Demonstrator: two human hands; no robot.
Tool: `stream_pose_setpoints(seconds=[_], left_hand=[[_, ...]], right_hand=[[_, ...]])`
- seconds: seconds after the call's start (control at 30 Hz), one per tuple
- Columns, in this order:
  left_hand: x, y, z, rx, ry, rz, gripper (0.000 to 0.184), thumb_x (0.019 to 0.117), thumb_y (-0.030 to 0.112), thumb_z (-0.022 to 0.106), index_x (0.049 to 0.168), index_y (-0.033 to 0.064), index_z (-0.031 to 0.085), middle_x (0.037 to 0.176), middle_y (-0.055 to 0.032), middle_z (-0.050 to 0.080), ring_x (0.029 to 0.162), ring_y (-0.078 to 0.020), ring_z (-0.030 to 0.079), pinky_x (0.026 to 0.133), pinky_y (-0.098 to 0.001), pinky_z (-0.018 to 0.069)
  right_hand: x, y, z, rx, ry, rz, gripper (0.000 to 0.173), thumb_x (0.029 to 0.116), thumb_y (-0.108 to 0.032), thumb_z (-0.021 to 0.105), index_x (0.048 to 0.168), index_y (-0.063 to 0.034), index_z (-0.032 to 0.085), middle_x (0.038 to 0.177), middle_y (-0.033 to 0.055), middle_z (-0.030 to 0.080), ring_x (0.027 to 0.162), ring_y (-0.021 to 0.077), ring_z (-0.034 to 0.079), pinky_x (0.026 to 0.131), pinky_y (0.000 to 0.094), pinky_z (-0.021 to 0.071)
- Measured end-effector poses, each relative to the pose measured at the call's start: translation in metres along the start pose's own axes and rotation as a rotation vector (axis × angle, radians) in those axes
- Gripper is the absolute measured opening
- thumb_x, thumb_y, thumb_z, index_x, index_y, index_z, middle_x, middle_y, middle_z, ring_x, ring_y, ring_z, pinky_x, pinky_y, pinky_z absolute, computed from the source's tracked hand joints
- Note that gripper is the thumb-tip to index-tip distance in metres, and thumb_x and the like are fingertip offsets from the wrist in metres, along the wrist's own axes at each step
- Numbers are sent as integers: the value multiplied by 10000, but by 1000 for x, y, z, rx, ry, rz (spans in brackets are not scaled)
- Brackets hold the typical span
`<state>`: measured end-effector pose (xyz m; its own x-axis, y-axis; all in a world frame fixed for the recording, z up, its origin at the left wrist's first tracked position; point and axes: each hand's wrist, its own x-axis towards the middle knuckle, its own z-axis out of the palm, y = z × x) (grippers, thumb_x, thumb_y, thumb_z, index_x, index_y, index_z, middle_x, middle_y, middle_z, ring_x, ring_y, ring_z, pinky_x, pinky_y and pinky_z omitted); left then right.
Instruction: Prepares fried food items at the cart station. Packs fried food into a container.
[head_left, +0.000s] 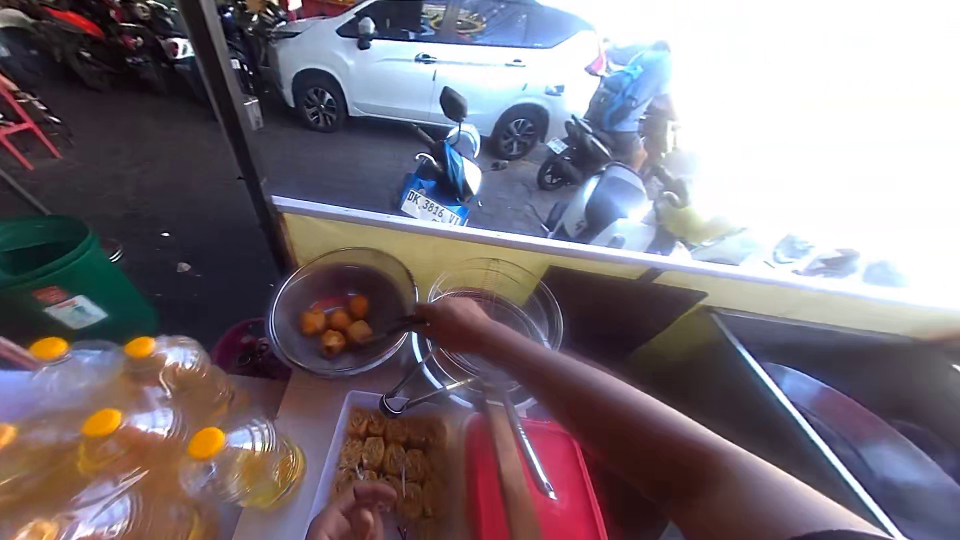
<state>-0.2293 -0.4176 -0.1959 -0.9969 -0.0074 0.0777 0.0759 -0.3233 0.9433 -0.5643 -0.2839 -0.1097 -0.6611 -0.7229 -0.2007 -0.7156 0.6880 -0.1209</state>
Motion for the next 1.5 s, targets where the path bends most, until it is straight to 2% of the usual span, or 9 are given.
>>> stream_pose_setpoints(seconds=[0.17,0.33,0.43,0.53,0.7,0.77,0.87,1.3,1.5], left_hand=[[87,-15,-26,20,451,-187,389,1106,290,378,1269,41,628,742,-20,568,598,-132,536,586,-312,519],[155,-30,-60,77,750,-334,385,1076,355,540,1248,32,659,918,-111,694,706,-214,674,666,-385,602],[165,-39,-69,75,728,-402,415,1074,378,541,1245,19,660,985,-127,751,751,-233,728,695,-389,618],[166,-44,-72,39,699,-430,425,1087,357,517,1262,-11,639,1018,-134,765,757,-235,743,698,-377,625],[172,-58,-70,-40,726,-376,404,1098,312,501,1260,-39,619,1042,-142,768,777,-236,757,716,-363,635],[176,-59,-73,-49,744,-375,410,1102,322,490,1211,-45,637,1014,-142,770,781,-236,760,710,-362,637],[184,-60,-75,-119,773,-407,425,1093,341,509,1147,-52,660,977,-157,768,785,-243,762,701,-368,639],[169,0,1,-422,846,-199,325,1085,200,490,1217,-83,580,1021,-222,710,877,-273,744,758,-400,637],[105,61,72,-86,796,14,332,1052,239,564,1023,-78,656,841,-150,702,753,-191,697,730,-382,601]], right_hand=[[-110,50,0,148,236,274,339,1028,-498,562,977,-181,670,728,23,652,696,240,668,637,542,551],[-129,63,62,109,-125,476,421,1031,-529,517,1079,-145,683,940,113,720,941,338,708,812,616,555],[-104,66,51,101,-261,419,469,1012,-569,530,1109,-160,738,1068,127,734,1049,361,693,885,668,525],[-44,66,34,121,-44,320,457,988,-612,544,1122,-231,756,1024,78,750,996,318,716,850,650,556],[82,33,39,577,-106,438,649,1029,-571,531,1293,16,614,1072,208,723,882,314,745,816,515,617],[107,13,57,761,-185,568,525,1057,-476,531,1229,13,618,981,164,728,733,227,717,680,391,598],[116,-4,79,835,-131,624,280,1008,-224,573,1130,15,655,922,136,730,732,196,716,694,370,604],[-13,-44,-8,992,154,307,340,1082,-198,523,1370,-19,514,920,181,727,711,266,729,675,441,631],[-112,-15,-32,1064,78,32,372,1097,-342,434,1287,-28,497,824,-6,690,713,109,706,681,322,623]])
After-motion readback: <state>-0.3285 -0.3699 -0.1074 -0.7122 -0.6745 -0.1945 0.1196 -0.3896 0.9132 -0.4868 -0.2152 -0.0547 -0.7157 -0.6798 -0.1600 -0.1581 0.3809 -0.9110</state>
